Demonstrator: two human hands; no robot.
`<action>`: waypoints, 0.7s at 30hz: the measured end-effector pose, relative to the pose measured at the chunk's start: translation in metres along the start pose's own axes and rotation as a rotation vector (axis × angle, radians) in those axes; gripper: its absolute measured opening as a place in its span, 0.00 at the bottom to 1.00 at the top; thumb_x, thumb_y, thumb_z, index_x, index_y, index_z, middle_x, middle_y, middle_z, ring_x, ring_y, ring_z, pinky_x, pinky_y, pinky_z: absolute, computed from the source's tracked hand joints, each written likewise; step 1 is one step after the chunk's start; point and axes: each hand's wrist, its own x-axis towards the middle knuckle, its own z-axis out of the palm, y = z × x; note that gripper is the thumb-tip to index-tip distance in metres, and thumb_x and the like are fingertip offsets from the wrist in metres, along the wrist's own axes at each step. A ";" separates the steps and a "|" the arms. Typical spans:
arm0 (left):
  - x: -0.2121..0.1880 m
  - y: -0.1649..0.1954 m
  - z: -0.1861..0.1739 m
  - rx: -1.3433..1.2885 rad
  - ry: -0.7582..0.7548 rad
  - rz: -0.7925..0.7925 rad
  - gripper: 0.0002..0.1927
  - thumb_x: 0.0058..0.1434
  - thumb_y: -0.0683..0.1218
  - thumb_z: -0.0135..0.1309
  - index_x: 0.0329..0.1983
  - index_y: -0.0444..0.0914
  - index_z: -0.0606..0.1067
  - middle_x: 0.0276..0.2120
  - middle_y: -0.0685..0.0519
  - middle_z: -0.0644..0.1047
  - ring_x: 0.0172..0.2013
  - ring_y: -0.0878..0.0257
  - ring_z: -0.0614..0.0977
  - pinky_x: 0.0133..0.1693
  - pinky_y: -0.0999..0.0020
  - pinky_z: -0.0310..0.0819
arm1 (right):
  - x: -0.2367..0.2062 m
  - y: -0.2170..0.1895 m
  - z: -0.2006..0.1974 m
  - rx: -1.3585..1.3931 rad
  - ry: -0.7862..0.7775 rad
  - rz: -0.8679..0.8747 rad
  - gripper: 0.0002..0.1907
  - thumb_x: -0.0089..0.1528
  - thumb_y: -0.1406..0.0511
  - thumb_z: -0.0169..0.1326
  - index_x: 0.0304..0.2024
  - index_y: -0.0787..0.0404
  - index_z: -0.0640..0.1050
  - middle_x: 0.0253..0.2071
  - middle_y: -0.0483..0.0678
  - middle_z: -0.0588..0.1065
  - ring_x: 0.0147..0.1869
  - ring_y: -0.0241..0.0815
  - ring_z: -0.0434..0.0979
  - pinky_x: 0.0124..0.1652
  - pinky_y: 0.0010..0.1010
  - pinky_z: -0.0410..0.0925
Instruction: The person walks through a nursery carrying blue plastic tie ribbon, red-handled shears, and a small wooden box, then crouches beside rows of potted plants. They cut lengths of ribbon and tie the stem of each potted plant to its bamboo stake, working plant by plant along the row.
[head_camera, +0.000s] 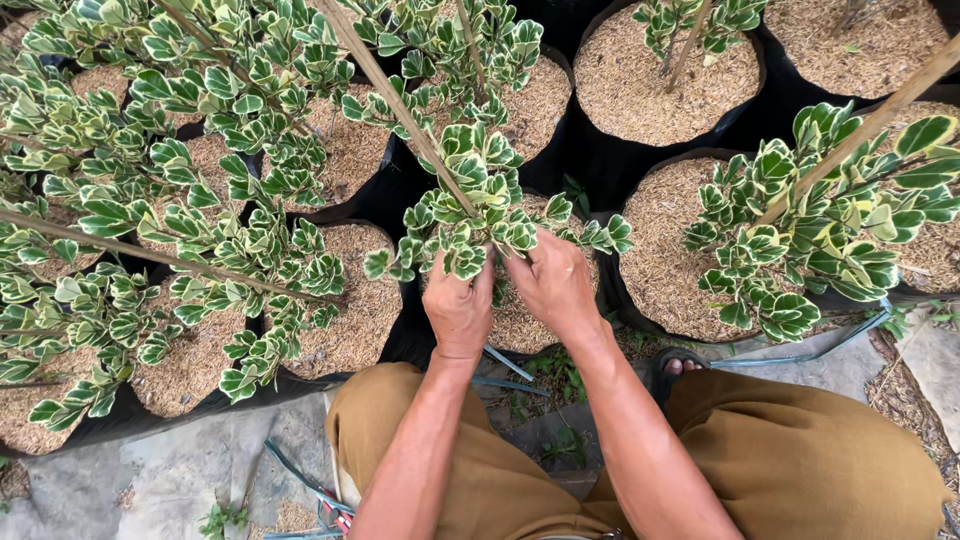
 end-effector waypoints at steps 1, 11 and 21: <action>0.000 -0.001 -0.001 0.045 -0.013 0.011 0.07 0.62 0.38 0.61 0.44 0.37 0.81 0.37 0.48 0.78 0.34 0.53 0.82 0.36 0.63 0.76 | 0.001 -0.001 -0.001 0.022 -0.008 0.054 0.07 0.64 0.69 0.57 0.44 0.64 0.79 0.33 0.55 0.77 0.33 0.54 0.78 0.33 0.39 0.69; 0.004 0.006 -0.007 0.110 -0.109 -0.021 0.04 0.60 0.44 0.62 0.38 0.42 0.82 0.31 0.52 0.81 0.30 0.55 0.82 0.34 0.61 0.75 | -0.006 -0.002 0.001 -0.011 0.026 0.246 0.08 0.59 0.68 0.58 0.39 0.64 0.78 0.31 0.52 0.76 0.30 0.48 0.77 0.31 0.38 0.68; 0.011 0.005 -0.018 -0.288 -0.238 -0.412 0.07 0.63 0.44 0.60 0.40 0.37 0.82 0.32 0.51 0.83 0.31 0.65 0.81 0.36 0.67 0.76 | -0.017 0.008 0.002 -0.035 -0.010 0.032 0.08 0.63 0.67 0.60 0.45 0.59 0.81 0.36 0.49 0.79 0.36 0.48 0.80 0.35 0.37 0.71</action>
